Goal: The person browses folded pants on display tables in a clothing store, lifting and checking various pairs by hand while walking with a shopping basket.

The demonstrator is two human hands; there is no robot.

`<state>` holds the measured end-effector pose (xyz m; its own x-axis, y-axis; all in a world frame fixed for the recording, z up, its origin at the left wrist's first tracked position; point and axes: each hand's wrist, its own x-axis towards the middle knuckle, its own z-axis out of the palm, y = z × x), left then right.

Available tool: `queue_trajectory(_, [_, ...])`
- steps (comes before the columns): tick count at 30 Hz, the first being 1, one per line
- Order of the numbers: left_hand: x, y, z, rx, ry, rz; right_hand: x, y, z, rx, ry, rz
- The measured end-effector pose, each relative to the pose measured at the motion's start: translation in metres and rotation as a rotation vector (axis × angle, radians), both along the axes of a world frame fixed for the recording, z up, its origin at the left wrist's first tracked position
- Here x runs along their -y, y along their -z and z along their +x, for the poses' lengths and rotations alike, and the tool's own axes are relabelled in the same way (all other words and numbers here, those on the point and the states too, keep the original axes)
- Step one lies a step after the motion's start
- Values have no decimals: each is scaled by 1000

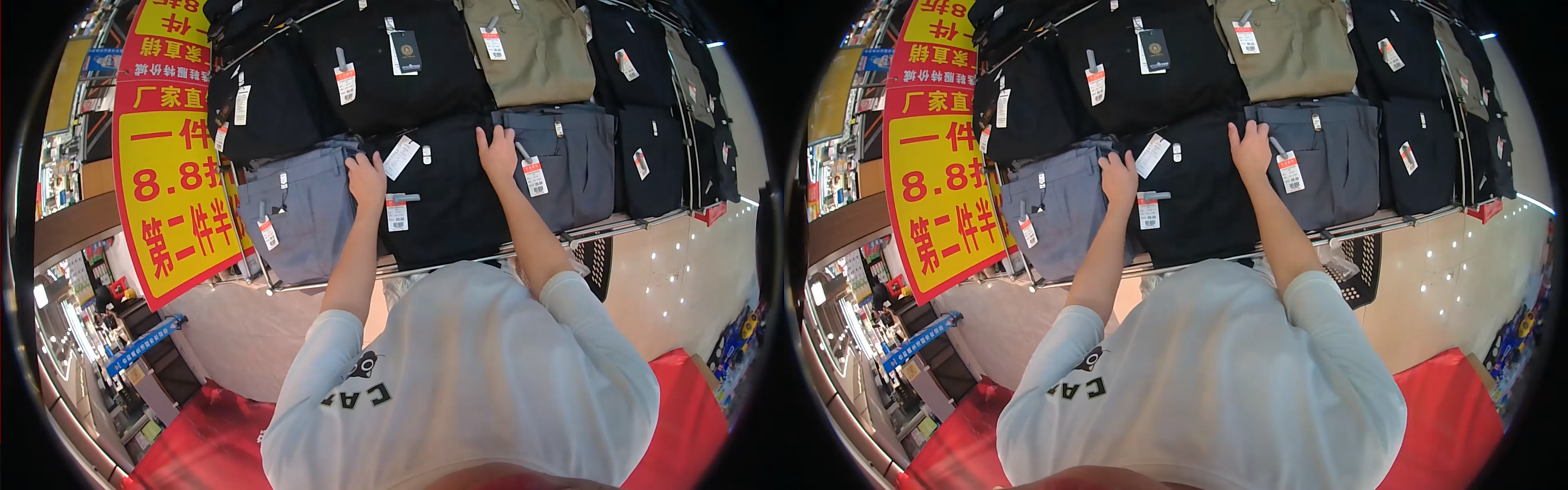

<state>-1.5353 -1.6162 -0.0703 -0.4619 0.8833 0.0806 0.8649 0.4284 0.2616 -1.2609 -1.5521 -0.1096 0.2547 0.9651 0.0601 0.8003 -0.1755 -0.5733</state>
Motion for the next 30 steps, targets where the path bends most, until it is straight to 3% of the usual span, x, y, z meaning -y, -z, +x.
queue_trajectory(3, [0, 7, -17, 76, 58, -75, -7, 1, 9, -29, -105, -45])
queue_trajectory(6, [-11, 11, -30, 118, 171, 132, -14, 3, 11, -135, -142, 10])
queue_trajectory(10, [1, 17, -17, 162, 15, 125, 3, 10, 6, -150, -97, -29])
queue_trajectory(13, [5, 7, -18, 287, -40, 157, -5, -15, 11, -114, -85, -104])
queue_trajectory(15, [26, -18, -4, 331, -19, 275, 18, -22, 27, -240, -147, 34])
queue_trajectory(17, [58, -36, 10, 357, -17, 319, 51, -53, 36, -276, -183, -60])
queue_trajectory(20, [108, -54, 38, 481, -129, 259, 101, -47, 45, -160, -207, 41])
queue_trajectory(23, [155, -14, 41, 582, -222, 40, 140, -38, 48, -236, -208, 6])
queue_trajectory(25, [180, 13, 39, 499, -223, -29, 157, -24, 48, -137, -110, -300])
queue_trajectory(27, [190, 20, 37, 420, -222, -101, 166, -2, 55, -122, -116, -317])
queue_trajectory(29, [193, 20, 22, 731, -137, -424, 163, 3, 60, -148, -229, -520])
queue_trajectory(30, [195, 24, 16, 744, -112, -405, 164, 3, 62, -184, -221, -455])
